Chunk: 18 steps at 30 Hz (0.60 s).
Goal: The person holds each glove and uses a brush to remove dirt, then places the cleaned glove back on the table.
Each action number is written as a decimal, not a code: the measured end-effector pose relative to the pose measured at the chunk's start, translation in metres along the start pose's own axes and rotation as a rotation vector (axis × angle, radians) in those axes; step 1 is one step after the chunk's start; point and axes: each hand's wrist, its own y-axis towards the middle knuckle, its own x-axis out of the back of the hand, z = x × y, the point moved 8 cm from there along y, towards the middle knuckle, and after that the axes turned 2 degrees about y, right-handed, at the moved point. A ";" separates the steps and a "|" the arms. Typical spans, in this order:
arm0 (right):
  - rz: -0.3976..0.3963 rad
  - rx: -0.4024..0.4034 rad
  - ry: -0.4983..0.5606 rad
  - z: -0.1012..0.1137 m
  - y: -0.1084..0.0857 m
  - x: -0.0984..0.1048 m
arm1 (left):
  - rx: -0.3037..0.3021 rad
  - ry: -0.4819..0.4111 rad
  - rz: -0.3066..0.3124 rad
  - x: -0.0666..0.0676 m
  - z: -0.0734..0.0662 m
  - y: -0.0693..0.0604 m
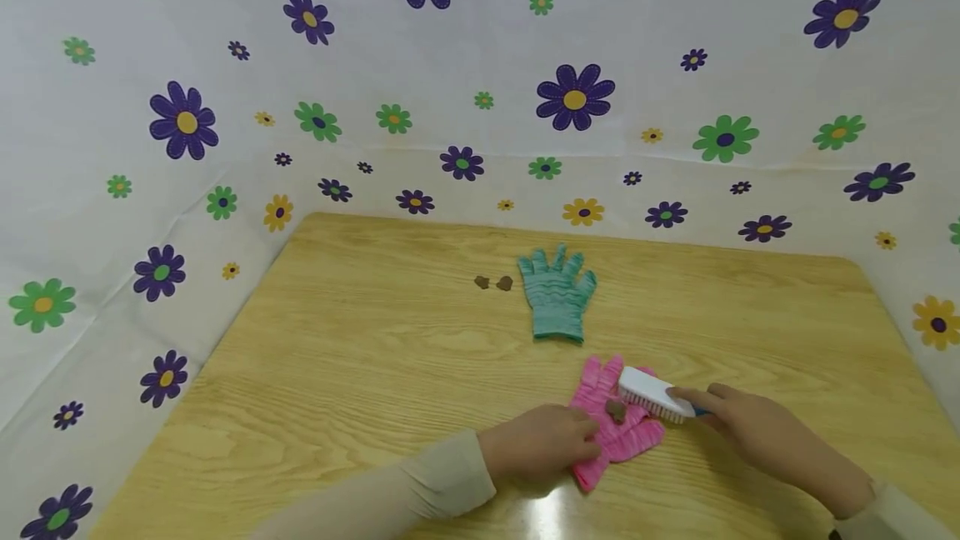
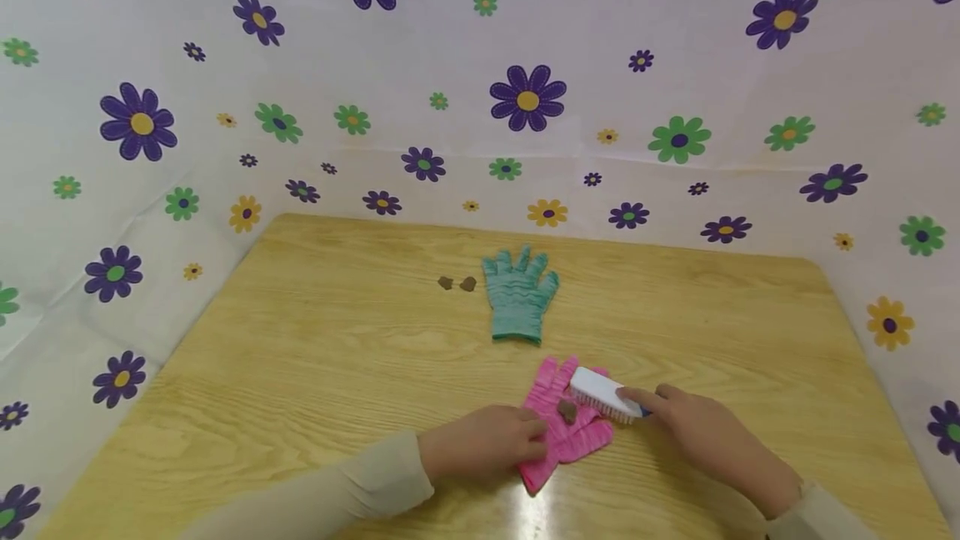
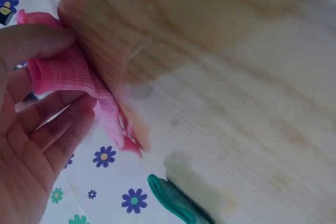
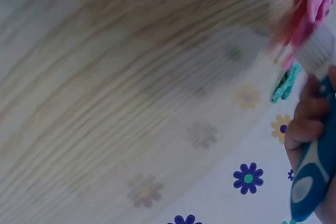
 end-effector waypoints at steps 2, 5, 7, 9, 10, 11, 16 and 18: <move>-0.004 -0.063 0.036 -0.001 0.000 0.003 | -0.009 0.002 -0.003 0.000 -0.002 0.001; -0.030 -0.069 -0.014 0.008 0.001 0.006 | -0.012 0.011 -0.013 0.002 -0.005 0.001; -0.057 0.047 -0.106 0.023 0.002 0.004 | -0.008 0.018 -0.018 0.002 -0.005 0.001; -0.092 0.189 -0.210 0.039 0.001 0.001 | -0.004 0.026 -0.021 0.003 -0.005 0.002; -0.099 0.233 -0.253 0.044 0.001 -0.002 | -0.002 0.031 -0.022 0.003 -0.005 0.002; -0.102 0.259 -0.284 0.047 0.001 -0.003 | -0.001 0.035 -0.021 0.002 -0.005 0.002; -0.094 0.110 -0.353 0.030 0.006 -0.002 | 0.013 0.027 -0.019 0.002 -0.003 0.004; -0.117 0.086 -0.314 0.027 0.005 0.002 | 0.016 0.010 -0.018 0.002 -0.003 0.003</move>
